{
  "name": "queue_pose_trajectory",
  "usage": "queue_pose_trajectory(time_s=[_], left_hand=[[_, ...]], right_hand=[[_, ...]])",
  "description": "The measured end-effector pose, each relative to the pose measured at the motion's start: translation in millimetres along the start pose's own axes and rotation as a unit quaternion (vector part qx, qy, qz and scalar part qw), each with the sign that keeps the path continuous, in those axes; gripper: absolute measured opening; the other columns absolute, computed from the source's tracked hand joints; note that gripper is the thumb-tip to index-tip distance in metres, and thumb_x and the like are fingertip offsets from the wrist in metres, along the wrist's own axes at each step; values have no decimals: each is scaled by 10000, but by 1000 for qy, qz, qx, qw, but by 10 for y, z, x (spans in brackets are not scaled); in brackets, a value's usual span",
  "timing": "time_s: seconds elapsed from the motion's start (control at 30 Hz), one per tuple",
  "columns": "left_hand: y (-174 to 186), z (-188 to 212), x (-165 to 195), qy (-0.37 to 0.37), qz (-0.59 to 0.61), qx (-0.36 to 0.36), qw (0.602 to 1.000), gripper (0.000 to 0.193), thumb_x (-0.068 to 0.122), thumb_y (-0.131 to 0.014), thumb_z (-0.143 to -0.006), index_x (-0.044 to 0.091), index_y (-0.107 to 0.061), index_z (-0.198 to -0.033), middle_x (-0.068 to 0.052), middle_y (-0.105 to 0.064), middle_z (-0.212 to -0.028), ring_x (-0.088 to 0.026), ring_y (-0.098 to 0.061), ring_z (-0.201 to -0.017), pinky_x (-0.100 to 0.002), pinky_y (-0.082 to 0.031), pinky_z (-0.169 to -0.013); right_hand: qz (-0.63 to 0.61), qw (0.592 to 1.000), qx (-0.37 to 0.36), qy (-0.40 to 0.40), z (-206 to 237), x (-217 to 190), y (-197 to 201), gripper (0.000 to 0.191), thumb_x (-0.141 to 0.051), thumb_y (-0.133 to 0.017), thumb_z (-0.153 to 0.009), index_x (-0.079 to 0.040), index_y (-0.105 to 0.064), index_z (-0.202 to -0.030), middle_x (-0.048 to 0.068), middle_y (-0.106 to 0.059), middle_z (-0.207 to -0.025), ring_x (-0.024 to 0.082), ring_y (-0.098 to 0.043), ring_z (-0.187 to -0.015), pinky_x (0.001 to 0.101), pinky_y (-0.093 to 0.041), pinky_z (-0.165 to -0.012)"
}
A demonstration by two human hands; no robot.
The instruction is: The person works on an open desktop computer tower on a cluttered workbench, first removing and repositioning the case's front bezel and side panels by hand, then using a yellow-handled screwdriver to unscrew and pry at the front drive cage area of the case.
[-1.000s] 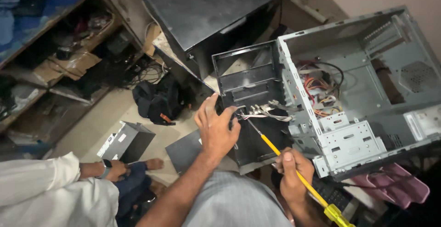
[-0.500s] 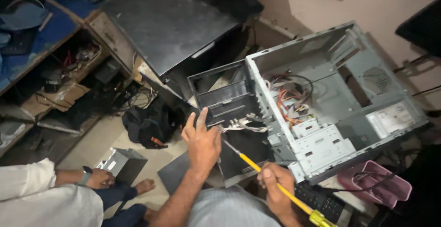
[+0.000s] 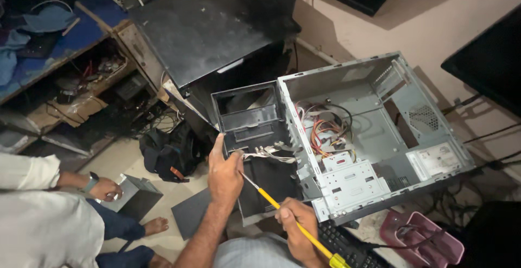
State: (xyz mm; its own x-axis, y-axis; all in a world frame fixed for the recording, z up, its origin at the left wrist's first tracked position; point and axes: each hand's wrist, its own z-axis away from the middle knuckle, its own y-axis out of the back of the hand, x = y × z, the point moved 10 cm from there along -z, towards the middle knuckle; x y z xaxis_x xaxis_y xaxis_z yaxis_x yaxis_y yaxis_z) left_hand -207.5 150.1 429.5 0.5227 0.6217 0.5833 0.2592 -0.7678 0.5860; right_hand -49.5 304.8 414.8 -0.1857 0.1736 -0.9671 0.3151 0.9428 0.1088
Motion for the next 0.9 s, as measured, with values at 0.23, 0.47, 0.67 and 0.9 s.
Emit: queue_pose_trajectory(time_s=[0.23, 0.47, 0.67, 0.9], left_hand=[[-127, 38, -129, 102, 10, -50, 993, 136, 117, -725, -862, 102, -718, -997, -223, -430, -1557, -430, -645, -1096, -499, -549, -815], [-116, 33, -130, 65, 34, -42, 996, 177, 82, -680, -823, 93, -690, -1000, -265, -390, -1566, -466, -636, -1106, -504, -555, -842], [-86, -5, -123, 34, 24, -31, 999, 151, 118, -702, -862, 72, -686, -1005, -290, -393, -1546, -493, -605, -1157, -512, -540, -896], [-87, 46, -227, 27, 67, -32, 997, 171, 126, -694, -879, 53, -688, -1033, -315, -416, -1528, -492, -594, -1205, -494, -538, -941]], right_hand=[[-38, 999, 11, 13, -1, 60, 18, 389, -308, -550, -1025, -8, -623, -789, 56, -576, -719, 96, -490, -558, 256, -388, -512], [-50, 998, 35, 6, 22, 187, 13, 397, -317, -552, -1029, -8, -626, -789, 58, -573, -725, 94, -498, -585, 251, -392, -531], [-69, 995, 75, 1, 5, 216, -30, 364, -290, -546, -1019, -2, -621, -810, 62, -571, -731, 105, -499, -601, 255, -396, -548], [3, 994, 107, -23, 119, 220, -61, 366, -273, -510, -1061, -17, -589, -811, 46, -550, -726, 111, -487, -627, 261, -402, -594]])
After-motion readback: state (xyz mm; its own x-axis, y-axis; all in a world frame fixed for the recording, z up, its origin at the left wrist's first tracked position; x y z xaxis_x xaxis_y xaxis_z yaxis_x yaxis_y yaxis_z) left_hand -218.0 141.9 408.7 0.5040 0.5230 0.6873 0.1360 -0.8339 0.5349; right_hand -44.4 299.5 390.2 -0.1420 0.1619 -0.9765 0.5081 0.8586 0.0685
